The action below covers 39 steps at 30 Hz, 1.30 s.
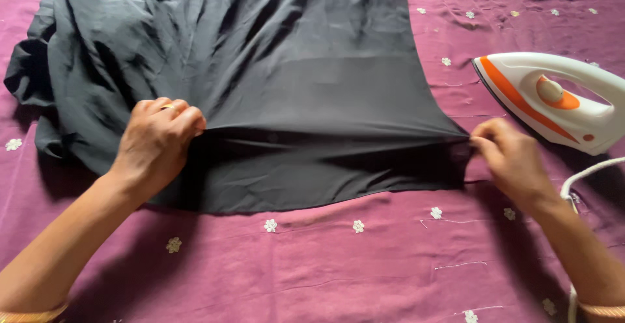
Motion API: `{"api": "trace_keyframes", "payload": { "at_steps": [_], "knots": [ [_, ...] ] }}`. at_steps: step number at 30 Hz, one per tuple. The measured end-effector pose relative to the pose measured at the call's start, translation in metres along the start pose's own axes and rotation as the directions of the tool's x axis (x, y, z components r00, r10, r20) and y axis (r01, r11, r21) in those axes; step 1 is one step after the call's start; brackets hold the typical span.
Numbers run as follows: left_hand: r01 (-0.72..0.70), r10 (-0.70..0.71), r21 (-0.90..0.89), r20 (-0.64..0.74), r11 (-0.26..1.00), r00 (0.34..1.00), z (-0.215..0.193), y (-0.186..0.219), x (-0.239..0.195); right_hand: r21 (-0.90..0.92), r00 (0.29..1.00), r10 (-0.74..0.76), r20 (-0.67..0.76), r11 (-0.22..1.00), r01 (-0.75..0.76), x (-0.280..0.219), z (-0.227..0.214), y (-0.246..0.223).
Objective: The person irons a black cloth on a purple surface by hand, using an iron to press various sections of the fabric.
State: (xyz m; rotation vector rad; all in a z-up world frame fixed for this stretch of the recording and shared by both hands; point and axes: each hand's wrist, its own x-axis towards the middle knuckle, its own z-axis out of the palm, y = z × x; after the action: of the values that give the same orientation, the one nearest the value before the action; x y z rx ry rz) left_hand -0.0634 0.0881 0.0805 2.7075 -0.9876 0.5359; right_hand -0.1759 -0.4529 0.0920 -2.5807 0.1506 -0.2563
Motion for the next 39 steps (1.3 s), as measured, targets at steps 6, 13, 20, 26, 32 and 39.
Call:
{"api": "trace_keyframes", "payload": {
  "at_steps": [6, 13, 20, 26, 32, 39],
  "knots": [
    [-0.204, 0.190, -0.208, -0.086, 0.957, 0.978, -0.063, 0.033, -0.031, -0.018, 0.958, 0.235, 0.165, 0.972, -0.235, -0.056, -0.042, 0.035],
    [-0.096, 0.213, -0.263, 0.466, 0.960, 0.859, -0.052, 0.057, -0.072, -0.072, 0.803, 0.319, 0.503, 0.941, -0.329, -0.118, -0.055, 0.132],
    [-0.150, 0.440, -0.455, 0.640, 0.878, 0.629, -0.068, 0.038, -0.017, -0.430, 0.792, 0.363, 0.490, 0.891, -0.142, -0.054, -0.065, 0.086],
    [-0.110, 0.122, -0.160, 0.071, 0.981, 0.990, -0.012, -0.038, 0.165, -0.216, 0.888, -0.377, 0.264, 0.874, 0.436, 0.148, -0.014, -0.032],
    [0.361, -0.403, -0.222, -0.185, 0.906, 0.897, 0.149, -0.129, 0.267, 0.450, 0.967, -0.161, 0.199, 0.891, 0.056, 0.301, 0.073, -0.067],
    [0.725, -0.730, 0.093, 0.141, 0.683, 0.669, 0.200, -0.167, 0.271, 0.346, 0.941, -0.075, 0.330, 0.937, -0.047, 0.376, 0.156, -0.028]
  ]
}}
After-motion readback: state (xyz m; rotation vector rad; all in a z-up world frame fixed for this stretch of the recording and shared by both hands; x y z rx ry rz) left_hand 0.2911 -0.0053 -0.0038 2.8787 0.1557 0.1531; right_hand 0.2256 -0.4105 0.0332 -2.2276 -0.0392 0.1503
